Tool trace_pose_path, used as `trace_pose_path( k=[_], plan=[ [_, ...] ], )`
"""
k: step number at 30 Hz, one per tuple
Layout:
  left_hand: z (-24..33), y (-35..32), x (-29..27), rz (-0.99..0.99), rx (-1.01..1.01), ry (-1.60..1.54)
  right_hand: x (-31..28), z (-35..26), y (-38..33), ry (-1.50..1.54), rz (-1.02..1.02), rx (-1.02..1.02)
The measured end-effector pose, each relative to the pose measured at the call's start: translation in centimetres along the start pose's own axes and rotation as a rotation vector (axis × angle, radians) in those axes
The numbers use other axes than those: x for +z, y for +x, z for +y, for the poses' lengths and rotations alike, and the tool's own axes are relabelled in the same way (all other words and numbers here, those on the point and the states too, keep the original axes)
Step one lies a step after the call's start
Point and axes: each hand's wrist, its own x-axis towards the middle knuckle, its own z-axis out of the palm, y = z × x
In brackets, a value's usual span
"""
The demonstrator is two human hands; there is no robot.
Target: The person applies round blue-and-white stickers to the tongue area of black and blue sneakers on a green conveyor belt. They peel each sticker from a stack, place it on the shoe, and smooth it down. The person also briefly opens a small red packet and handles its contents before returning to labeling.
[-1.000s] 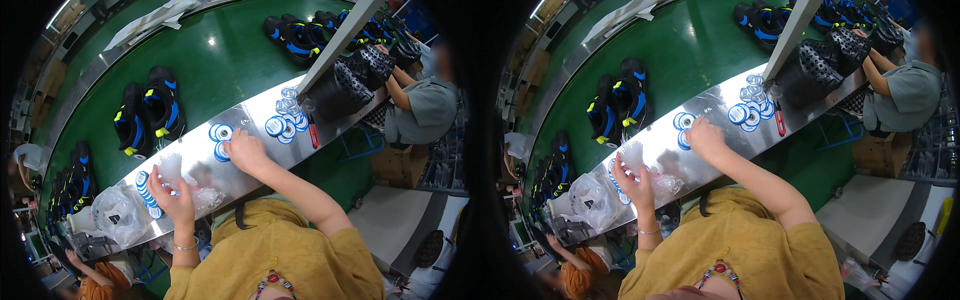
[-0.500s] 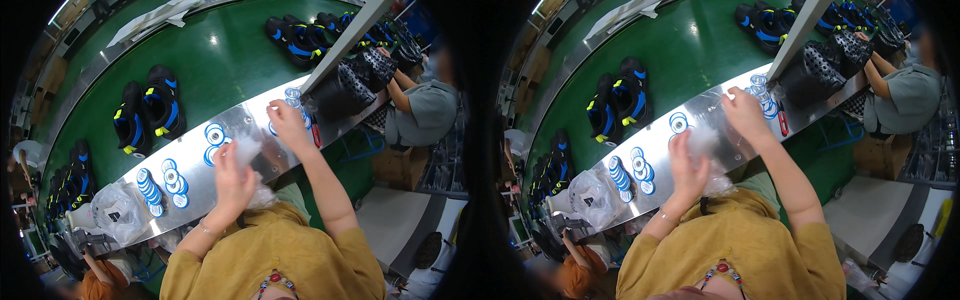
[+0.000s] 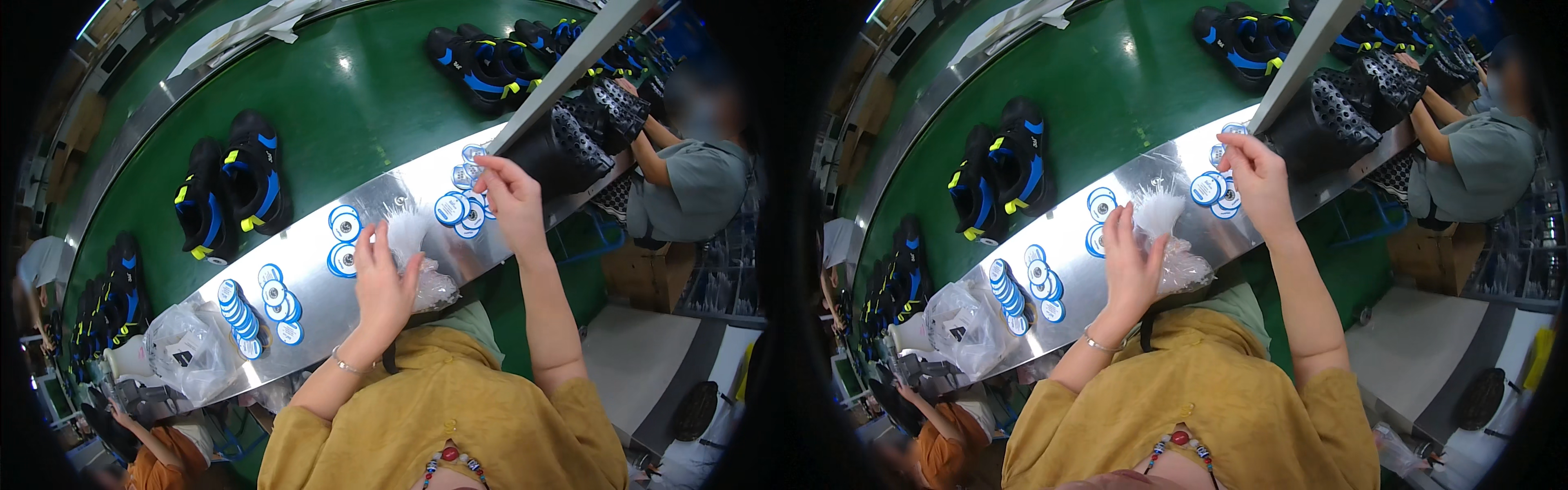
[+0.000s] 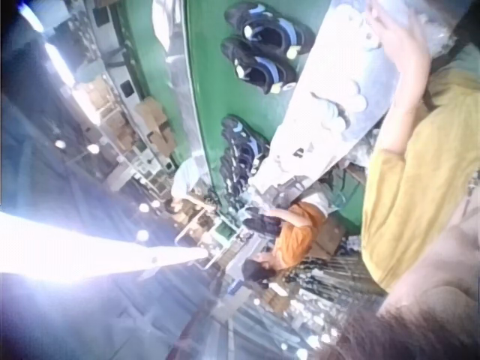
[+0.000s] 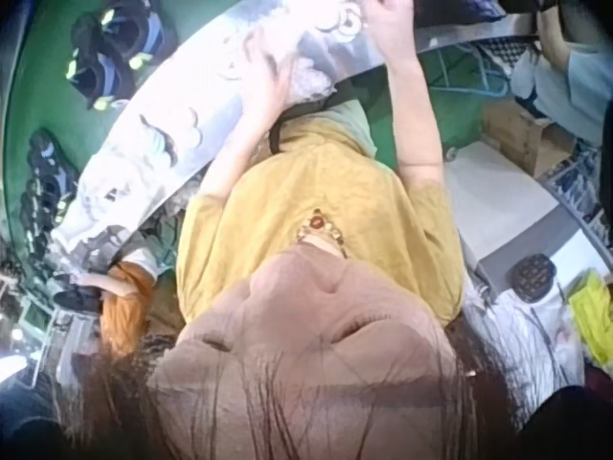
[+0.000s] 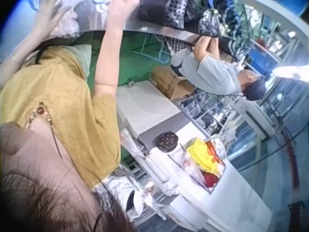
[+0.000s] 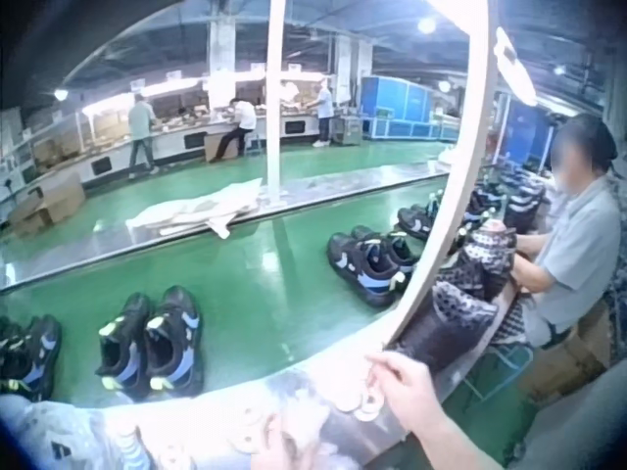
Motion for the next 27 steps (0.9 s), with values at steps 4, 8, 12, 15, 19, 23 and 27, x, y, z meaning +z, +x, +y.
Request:
trace_pose_path(
  k=[4, 8, 12, 15, 19, 23, 27],
  plan=[
    [-4.0, 1.3, -3.4, 0.138, -0.049, -0.021, 0.8, -0.4, 0.0, 0.004, -0.073, -0.081],
    [-6.6, 3.6, -4.9, 0.022, 0.098, 0.105, 1.9, 0.1, -0.2, -0.054, -0.140, 0.093],
    [-6.7, 5.2, -4.6, -0.064, 0.171, 0.198, 2.5, 0.4, -0.9, -0.099, -0.174, 0.056],
    [-8.2, 6.4, -4.0, -0.129, 0.028, 0.314, 2.6, 0.0, -1.2, -0.114, -0.233, 0.076],
    [-9.0, 7.2, -3.4, -0.209, -0.041, 0.344, 3.0, 0.0, -1.4, -0.093, -0.318, 0.090],
    [-10.1, 8.0, -3.1, -0.239, -0.085, 0.264, 3.5, 0.9, -1.2, -0.080, -0.319, 0.086],
    [-11.2, 8.9, -3.8, -0.333, -0.303, -0.040, 3.8, 0.5, -1.1, -0.065, -0.343, 0.104]
  ],
)
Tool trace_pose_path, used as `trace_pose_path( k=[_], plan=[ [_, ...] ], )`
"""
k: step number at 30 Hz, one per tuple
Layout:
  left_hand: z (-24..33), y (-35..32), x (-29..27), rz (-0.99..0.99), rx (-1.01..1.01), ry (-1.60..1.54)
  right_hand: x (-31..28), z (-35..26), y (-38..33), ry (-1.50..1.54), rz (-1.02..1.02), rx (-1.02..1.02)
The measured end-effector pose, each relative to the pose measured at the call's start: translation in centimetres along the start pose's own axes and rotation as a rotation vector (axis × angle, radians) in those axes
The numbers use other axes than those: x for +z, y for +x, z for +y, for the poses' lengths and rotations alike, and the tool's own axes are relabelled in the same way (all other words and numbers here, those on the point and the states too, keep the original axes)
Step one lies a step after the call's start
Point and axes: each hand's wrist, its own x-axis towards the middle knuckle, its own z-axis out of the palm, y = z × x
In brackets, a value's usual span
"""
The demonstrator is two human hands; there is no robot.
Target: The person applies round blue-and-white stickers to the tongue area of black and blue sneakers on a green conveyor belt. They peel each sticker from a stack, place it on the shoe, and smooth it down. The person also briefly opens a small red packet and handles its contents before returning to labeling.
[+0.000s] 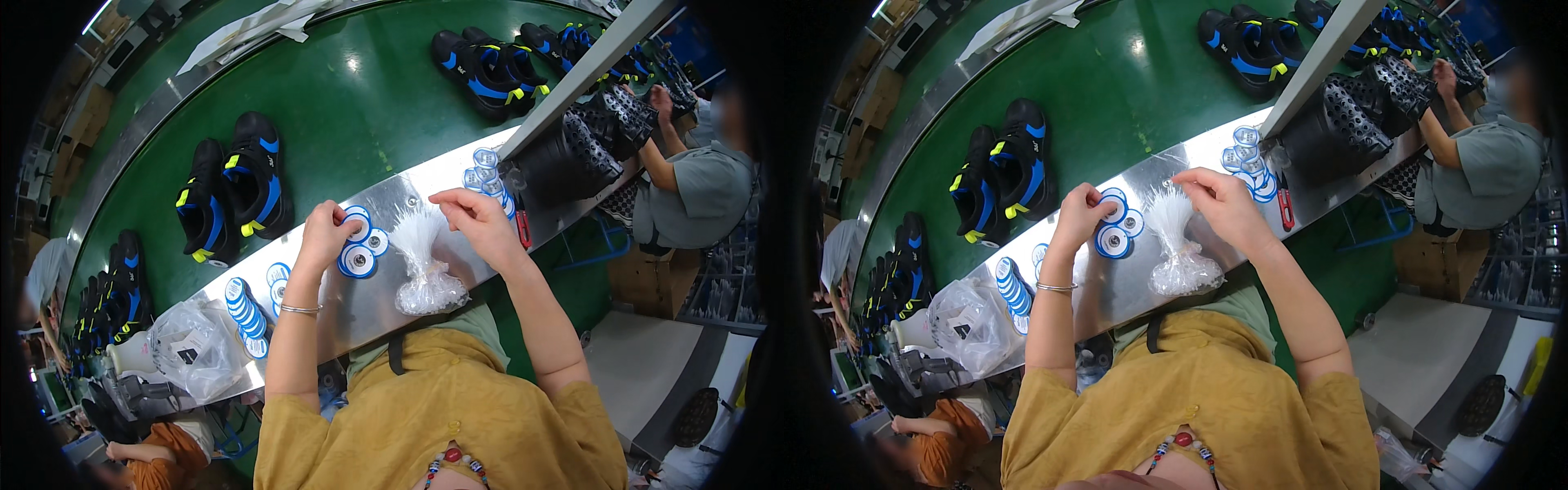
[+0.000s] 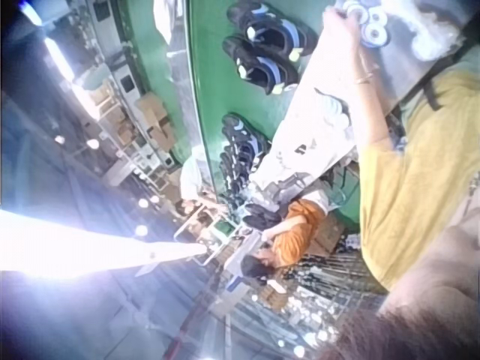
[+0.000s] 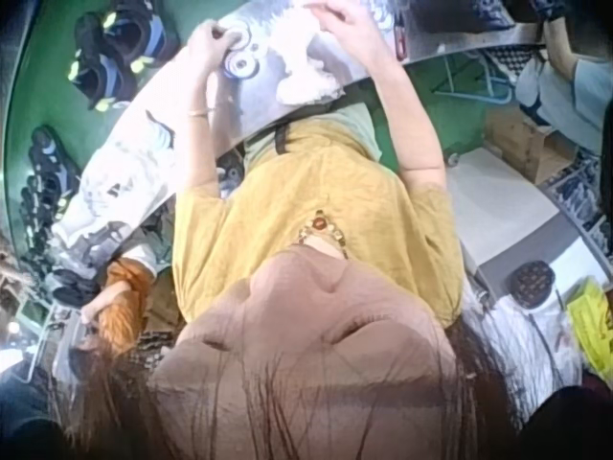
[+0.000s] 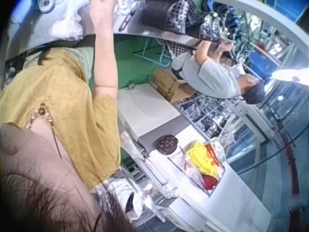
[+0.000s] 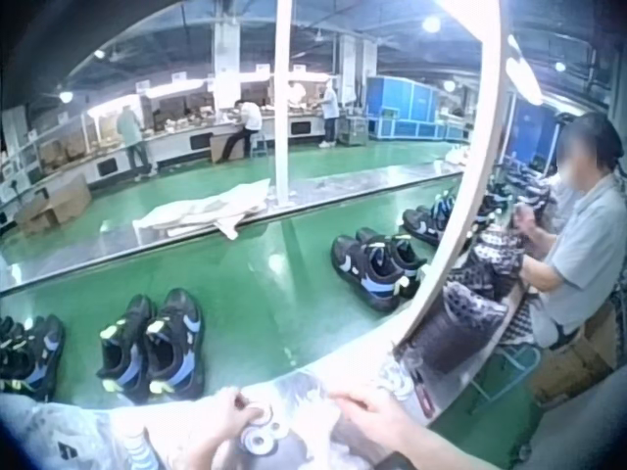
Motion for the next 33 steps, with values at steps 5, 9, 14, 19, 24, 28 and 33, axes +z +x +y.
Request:
trace_pose_path(
  k=[5, 9, 14, 19, 24, 28, 33],
  plan=[
    [0.4, 0.0, -0.8, -0.062, -0.084, -0.160, 1.0, -0.1, 0.3, -0.109, -0.021, 0.030],
    [0.4, -0.6, -0.7, -0.040, -0.114, -0.294, 2.0, 0.7, 0.5, -0.206, -0.002, 0.079],
    [1.6, -1.4, -1.3, 0.043, -0.077, -0.351, 4.0, 1.2, 1.0, -0.183, 0.019, -0.024],
    [3.5, -2.7, -0.7, 0.052, -0.050, -0.600, 5.8, -0.5, 1.7, -0.191, 0.036, -0.082],
    [6.5, -3.8, 0.5, 0.024, -0.037, -0.841, 6.6, -0.5, 2.5, -0.239, 0.088, -0.161],
    [7.1, -3.9, 1.3, 0.028, 0.024, -0.844, 6.2, -0.3, 2.8, -0.315, 0.146, -0.198],
    [6.8, -3.9, 2.5, 0.046, 0.109, -0.806, 6.0, 0.1, 2.8, -0.380, 0.192, -0.225]
  ],
)
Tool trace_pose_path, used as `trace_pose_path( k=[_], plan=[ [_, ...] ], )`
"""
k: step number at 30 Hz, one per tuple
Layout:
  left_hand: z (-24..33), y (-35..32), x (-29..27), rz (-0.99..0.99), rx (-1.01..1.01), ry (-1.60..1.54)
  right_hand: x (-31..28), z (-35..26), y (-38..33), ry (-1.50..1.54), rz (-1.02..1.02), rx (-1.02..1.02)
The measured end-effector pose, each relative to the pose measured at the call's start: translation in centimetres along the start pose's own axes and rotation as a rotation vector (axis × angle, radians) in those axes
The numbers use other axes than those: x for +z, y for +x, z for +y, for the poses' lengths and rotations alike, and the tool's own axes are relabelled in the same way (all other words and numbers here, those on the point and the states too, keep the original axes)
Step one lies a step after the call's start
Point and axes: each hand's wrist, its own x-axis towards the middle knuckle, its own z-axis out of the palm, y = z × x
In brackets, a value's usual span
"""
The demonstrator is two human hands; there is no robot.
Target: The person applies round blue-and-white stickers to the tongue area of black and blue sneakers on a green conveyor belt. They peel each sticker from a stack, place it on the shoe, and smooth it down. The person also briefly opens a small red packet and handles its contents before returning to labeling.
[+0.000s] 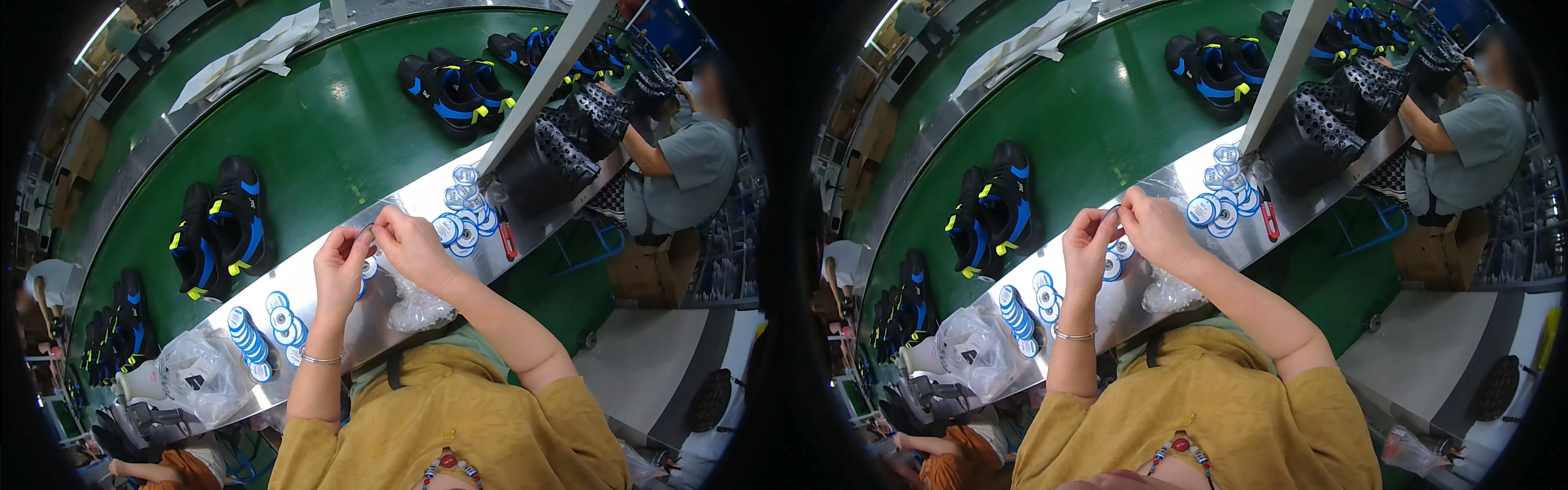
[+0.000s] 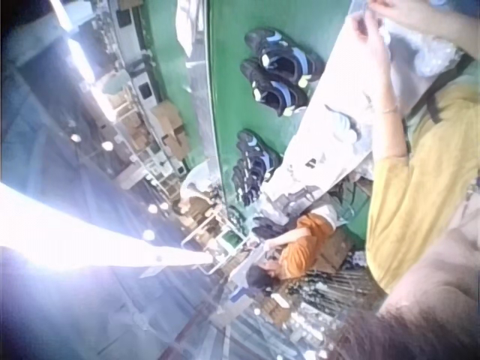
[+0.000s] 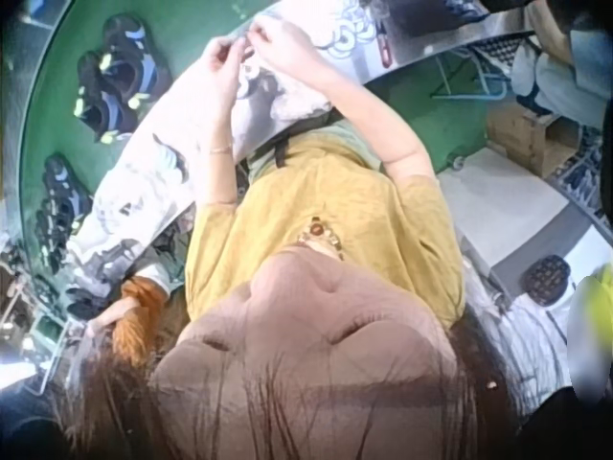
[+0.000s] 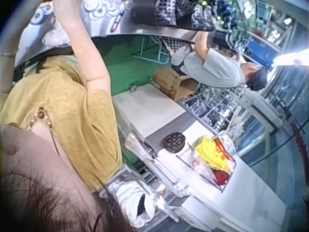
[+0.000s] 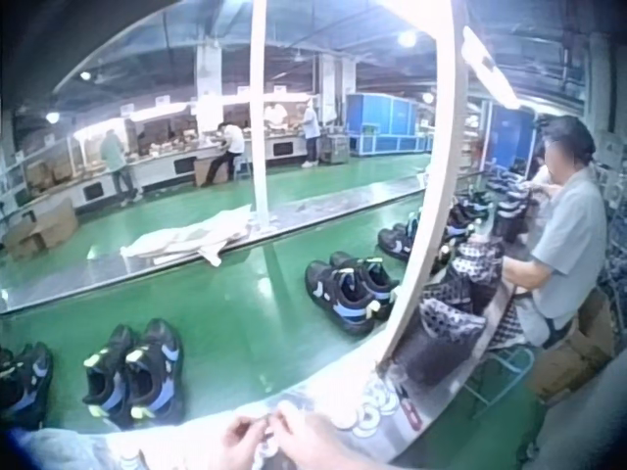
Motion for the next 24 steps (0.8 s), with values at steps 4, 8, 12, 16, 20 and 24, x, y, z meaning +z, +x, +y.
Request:
trace_pose_path(
  k=[4, 8, 12, 16, 20, 24],
  plan=[
    [-0.3, -0.1, 0.3, 0.044, -0.005, -0.115, -0.3, -0.6, -0.7, 0.132, -0.023, 0.044],
    [-0.6, 0.3, 0.7, -0.032, 0.078, 0.087, -1.2, -0.8, -1.5, 0.073, -0.056, -0.011],
    [-0.2, -0.1, 1.3, -0.010, -0.098, -0.395, -0.7, -0.3, -1.9, -0.047, -0.003, -0.143],
    [-0.8, -0.4, 0.4, 0.012, -0.081, -0.379, -0.6, -0.9, -1.9, 0.147, -0.080, -0.086],
    [-0.5, -1.1, 0.0, 0.069, 0.010, -0.283, -0.6, -0.8, -1.3, 0.380, -0.252, -0.024],
    [0.2, -2.2, -0.9, 0.093, 0.024, -0.178, -0.2, -0.9, -1.3, 0.495, -0.394, 0.061]
  ],
)
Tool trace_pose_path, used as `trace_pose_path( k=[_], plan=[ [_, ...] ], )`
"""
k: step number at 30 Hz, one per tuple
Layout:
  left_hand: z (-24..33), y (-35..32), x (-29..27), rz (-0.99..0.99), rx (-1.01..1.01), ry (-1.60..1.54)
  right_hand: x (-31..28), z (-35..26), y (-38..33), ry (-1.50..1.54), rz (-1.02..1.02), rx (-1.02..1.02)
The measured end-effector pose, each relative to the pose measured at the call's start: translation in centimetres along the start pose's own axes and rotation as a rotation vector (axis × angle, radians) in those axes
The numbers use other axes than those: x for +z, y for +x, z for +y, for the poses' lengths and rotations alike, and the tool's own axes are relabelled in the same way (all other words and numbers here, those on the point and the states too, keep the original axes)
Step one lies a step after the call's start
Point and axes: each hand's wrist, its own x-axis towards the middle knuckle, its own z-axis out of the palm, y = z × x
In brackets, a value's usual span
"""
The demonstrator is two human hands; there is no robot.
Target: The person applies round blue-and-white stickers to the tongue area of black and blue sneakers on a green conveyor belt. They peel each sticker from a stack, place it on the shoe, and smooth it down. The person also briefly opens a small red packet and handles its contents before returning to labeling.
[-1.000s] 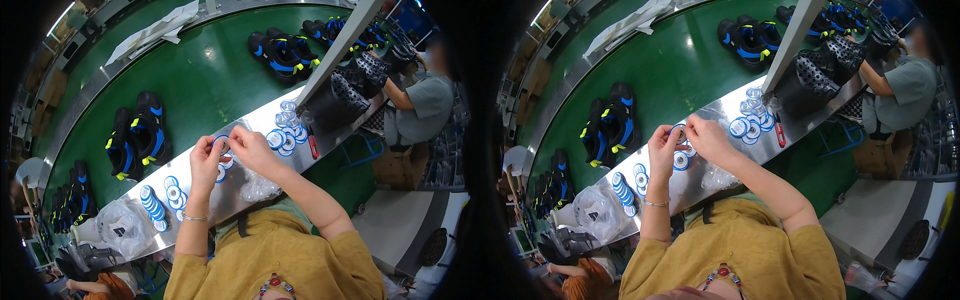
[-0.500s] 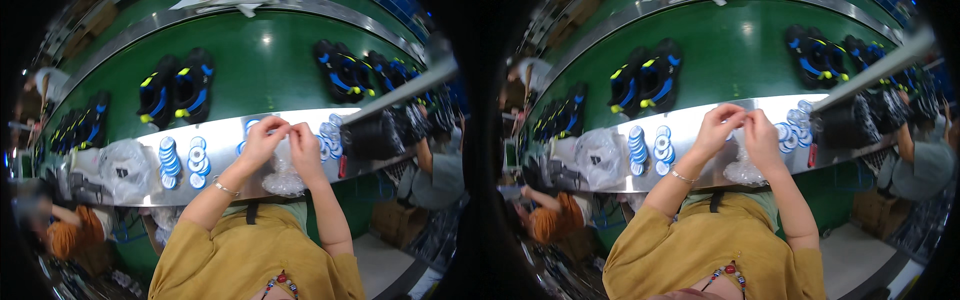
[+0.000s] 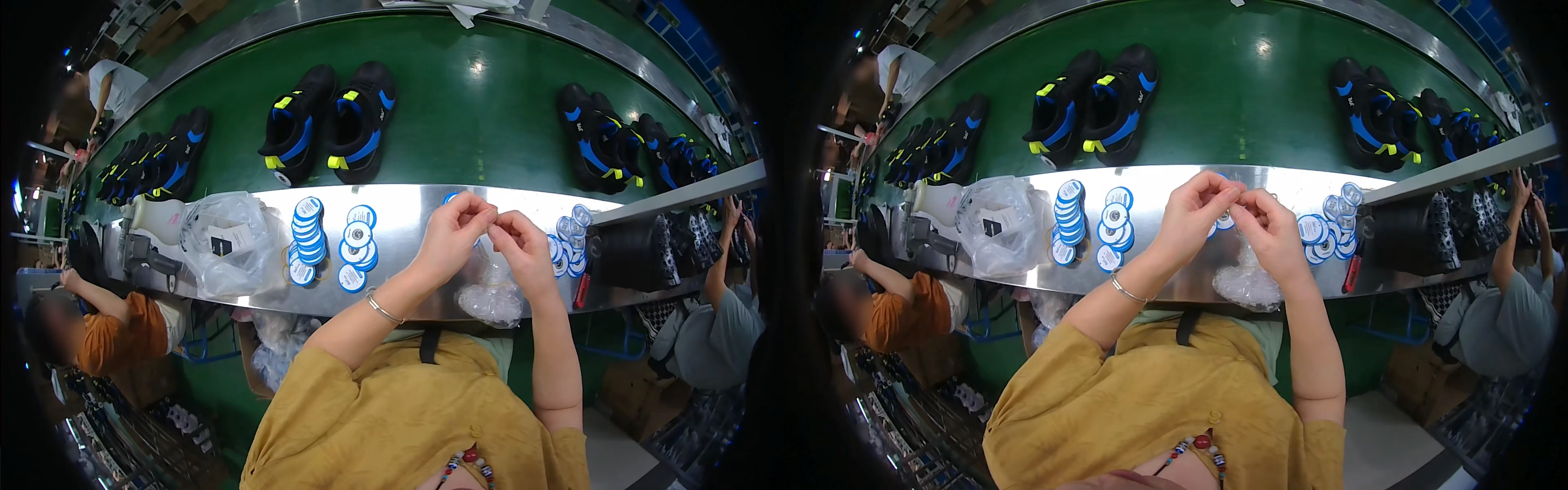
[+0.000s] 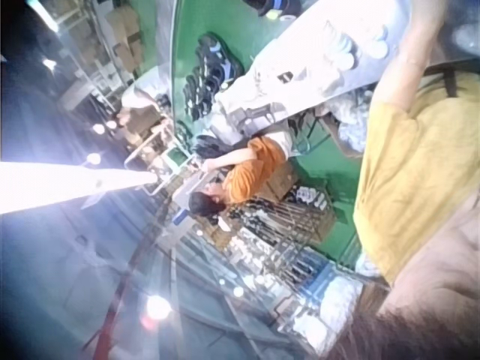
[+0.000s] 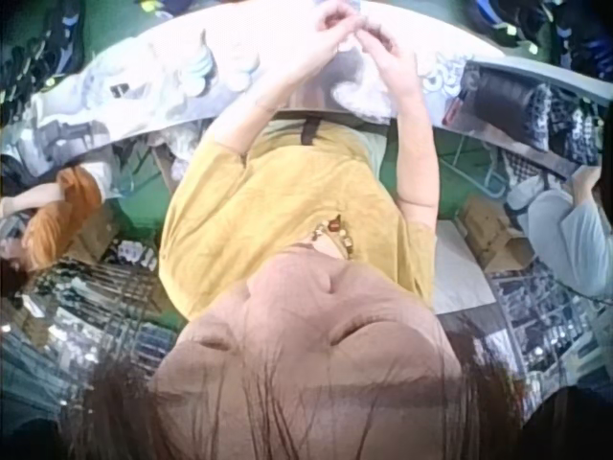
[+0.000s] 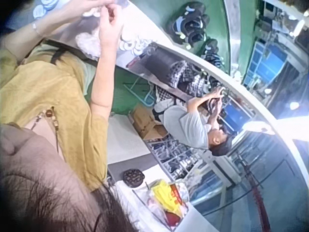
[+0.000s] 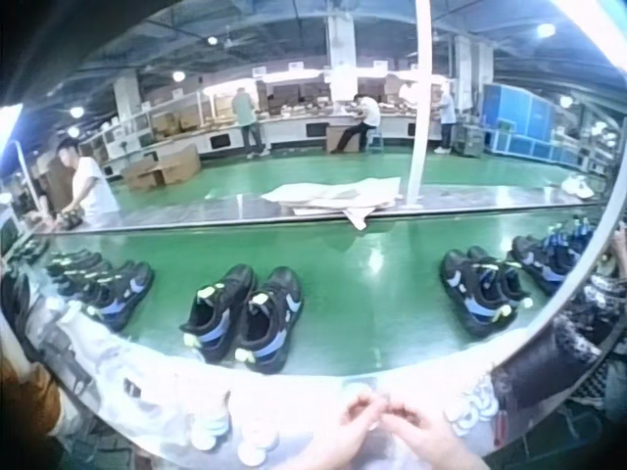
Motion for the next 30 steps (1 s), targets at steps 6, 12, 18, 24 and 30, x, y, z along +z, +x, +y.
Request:
trace_pose_path(
  k=[6, 12, 18, 24, 30],
  plan=[
    [1.1, -1.9, -2.1, 0.007, 0.140, 0.184, 0.7, -0.5, -0.2, 0.032, -0.080, 0.102],
    [3.2, -3.3, -7.8, 0.227, 0.235, 0.709, -0.5, -1.2, -0.9, -0.026, 0.026, 0.090],
    [3.3, -5.5, -18.9, 0.500, 0.204, 1.511, -2.2, -0.7, -1.2, -0.019, 0.064, 0.120],
    [3.8, -6.8, -19.7, 0.317, -0.097, 1.579, -2.1, -0.6, -1.0, -0.021, 0.085, 0.151],
    [3.7, -6.8, -19.9, 0.294, -0.069, 1.527, -2.3, -1.3, -1.2, -0.021, 0.110, 0.208]
  ],
)
